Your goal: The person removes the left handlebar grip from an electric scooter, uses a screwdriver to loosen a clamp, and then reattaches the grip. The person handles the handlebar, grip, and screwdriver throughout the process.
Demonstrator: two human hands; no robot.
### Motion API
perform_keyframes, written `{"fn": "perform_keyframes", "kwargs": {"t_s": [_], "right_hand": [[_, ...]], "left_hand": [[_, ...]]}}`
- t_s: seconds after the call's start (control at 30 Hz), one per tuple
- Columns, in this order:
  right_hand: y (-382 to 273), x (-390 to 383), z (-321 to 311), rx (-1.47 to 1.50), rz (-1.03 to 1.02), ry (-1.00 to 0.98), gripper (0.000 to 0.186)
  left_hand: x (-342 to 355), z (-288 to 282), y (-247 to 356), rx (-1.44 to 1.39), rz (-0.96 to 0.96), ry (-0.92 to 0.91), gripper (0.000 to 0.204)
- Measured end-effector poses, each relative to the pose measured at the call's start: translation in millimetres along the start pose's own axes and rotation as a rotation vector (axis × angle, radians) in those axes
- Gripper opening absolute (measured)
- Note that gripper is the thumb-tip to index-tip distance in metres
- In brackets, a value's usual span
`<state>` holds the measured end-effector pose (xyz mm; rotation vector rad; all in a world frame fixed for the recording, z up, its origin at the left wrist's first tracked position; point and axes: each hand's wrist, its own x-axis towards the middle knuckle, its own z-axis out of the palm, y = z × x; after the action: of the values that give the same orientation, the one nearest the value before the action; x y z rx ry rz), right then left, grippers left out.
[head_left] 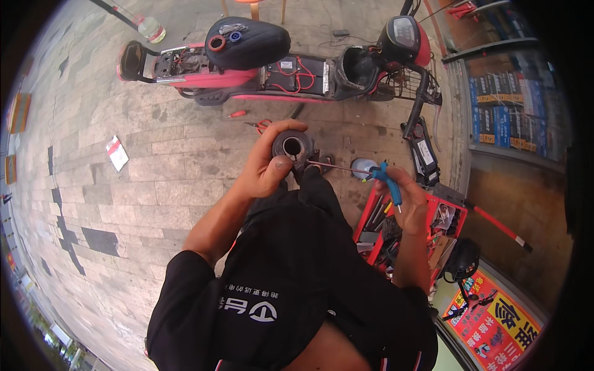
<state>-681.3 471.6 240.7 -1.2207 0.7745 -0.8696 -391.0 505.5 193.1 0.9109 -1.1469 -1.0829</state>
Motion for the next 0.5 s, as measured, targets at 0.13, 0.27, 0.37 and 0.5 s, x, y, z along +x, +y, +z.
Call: {"fn": "perform_keyframes", "kwargs": {"t_s": [0.13,0.27,0.37,0.5], "right_hand": [[5,2,-7,0.137,0.189,0.065,0.053],[8,5,-16,0.195,0.320,0.082,0.055],[14,12,-28,0.356,0.523,-0.108,0.053],[20,11,-33,0.278,0.528,-0.178,0.044]], "left_hand": [[0,-1,7,0.125,0.047,-0.107,0.068],[5,-4,5,0.174,0.160,-0.177,0.069],[9,-10,5,0.279,0.240,-0.281,0.071],[10,-11,6,0.377,0.314,-0.333,0.074]]}}
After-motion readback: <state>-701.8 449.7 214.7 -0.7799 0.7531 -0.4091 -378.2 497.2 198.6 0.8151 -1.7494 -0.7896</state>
